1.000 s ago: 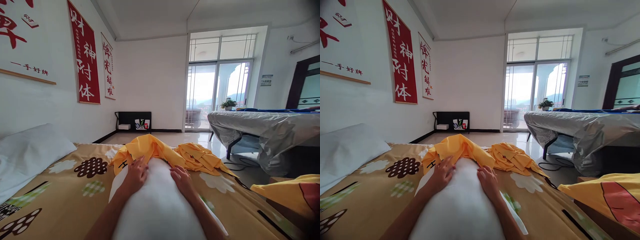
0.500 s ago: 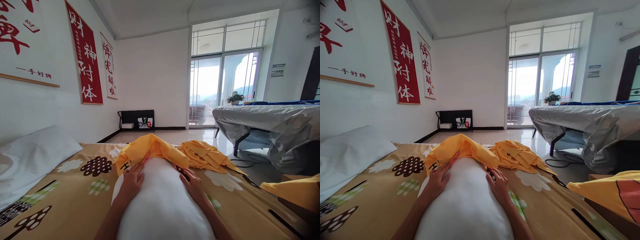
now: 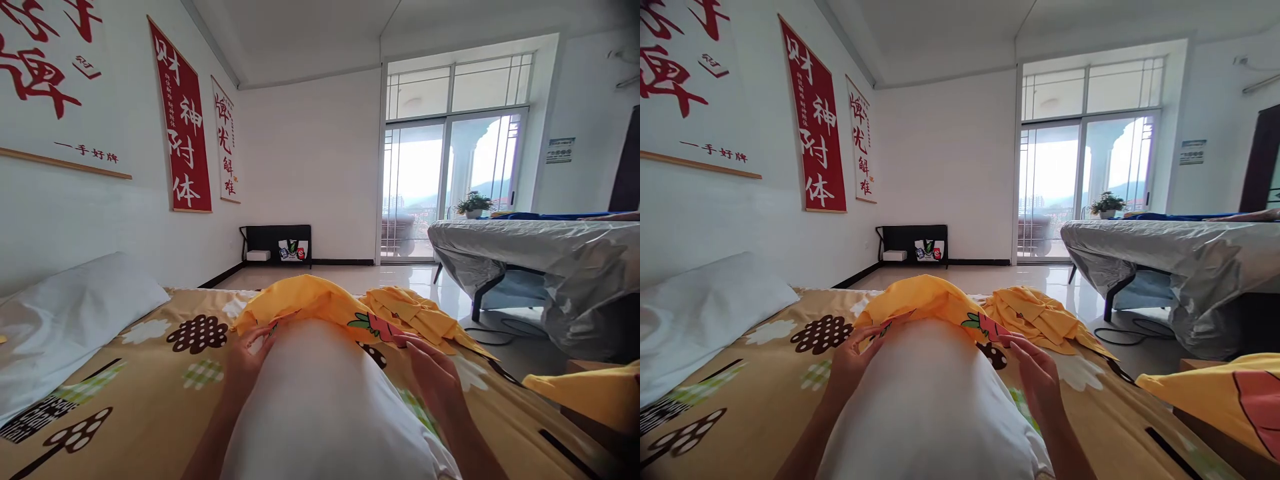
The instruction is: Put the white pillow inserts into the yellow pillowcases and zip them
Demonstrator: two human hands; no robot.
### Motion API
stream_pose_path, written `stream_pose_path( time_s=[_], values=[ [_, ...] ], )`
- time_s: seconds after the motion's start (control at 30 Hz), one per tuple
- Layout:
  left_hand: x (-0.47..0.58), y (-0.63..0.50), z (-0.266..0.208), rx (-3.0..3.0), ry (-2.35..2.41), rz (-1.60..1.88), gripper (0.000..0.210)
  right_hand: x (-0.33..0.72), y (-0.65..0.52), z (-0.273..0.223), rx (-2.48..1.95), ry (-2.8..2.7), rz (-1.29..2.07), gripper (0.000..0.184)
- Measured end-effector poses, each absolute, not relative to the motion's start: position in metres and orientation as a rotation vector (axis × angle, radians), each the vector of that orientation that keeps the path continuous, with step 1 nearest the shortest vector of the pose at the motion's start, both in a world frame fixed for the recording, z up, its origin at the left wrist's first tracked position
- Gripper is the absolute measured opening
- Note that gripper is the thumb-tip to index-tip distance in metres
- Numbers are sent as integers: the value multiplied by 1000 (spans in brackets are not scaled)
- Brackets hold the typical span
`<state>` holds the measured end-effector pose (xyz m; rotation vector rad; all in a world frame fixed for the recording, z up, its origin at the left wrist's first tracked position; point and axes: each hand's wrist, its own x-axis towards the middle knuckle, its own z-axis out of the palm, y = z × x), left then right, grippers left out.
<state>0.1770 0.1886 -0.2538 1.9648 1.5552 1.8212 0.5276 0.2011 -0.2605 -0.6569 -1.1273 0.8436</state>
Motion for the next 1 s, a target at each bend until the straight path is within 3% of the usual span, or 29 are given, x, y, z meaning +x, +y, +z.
stream_pose_path(
  time_s=[0.23, 0.33, 0.47, 0.6, 0.7, 1.0],
  values=[
    [158, 139, -218, 2249, 1544, 2277, 16, 546, 190, -246, -605, -1001, 772, 19],
    [146, 133, -212, 2519, 1680, 2175, 23, 550, 190, -241, -657, -988, 675, 16],
    [135, 135, -213, 2756, 1726, 1988, 16, 549, 195, -244, -779, -963, 585, 25],
    [151, 128, -211, 2829, 1522, 1877, 11, 532, 203, -258, -868, -1073, 627, 16],
    [169, 117, -195, 2898, 1304, 1750, 16, 519, 204, -258, -951, -1176, 615, 20],
    [162, 64, -117, 2504, 1632, 1521, 30, 567, 176, -160, -1021, -1228, 501, 17]
  ],
)
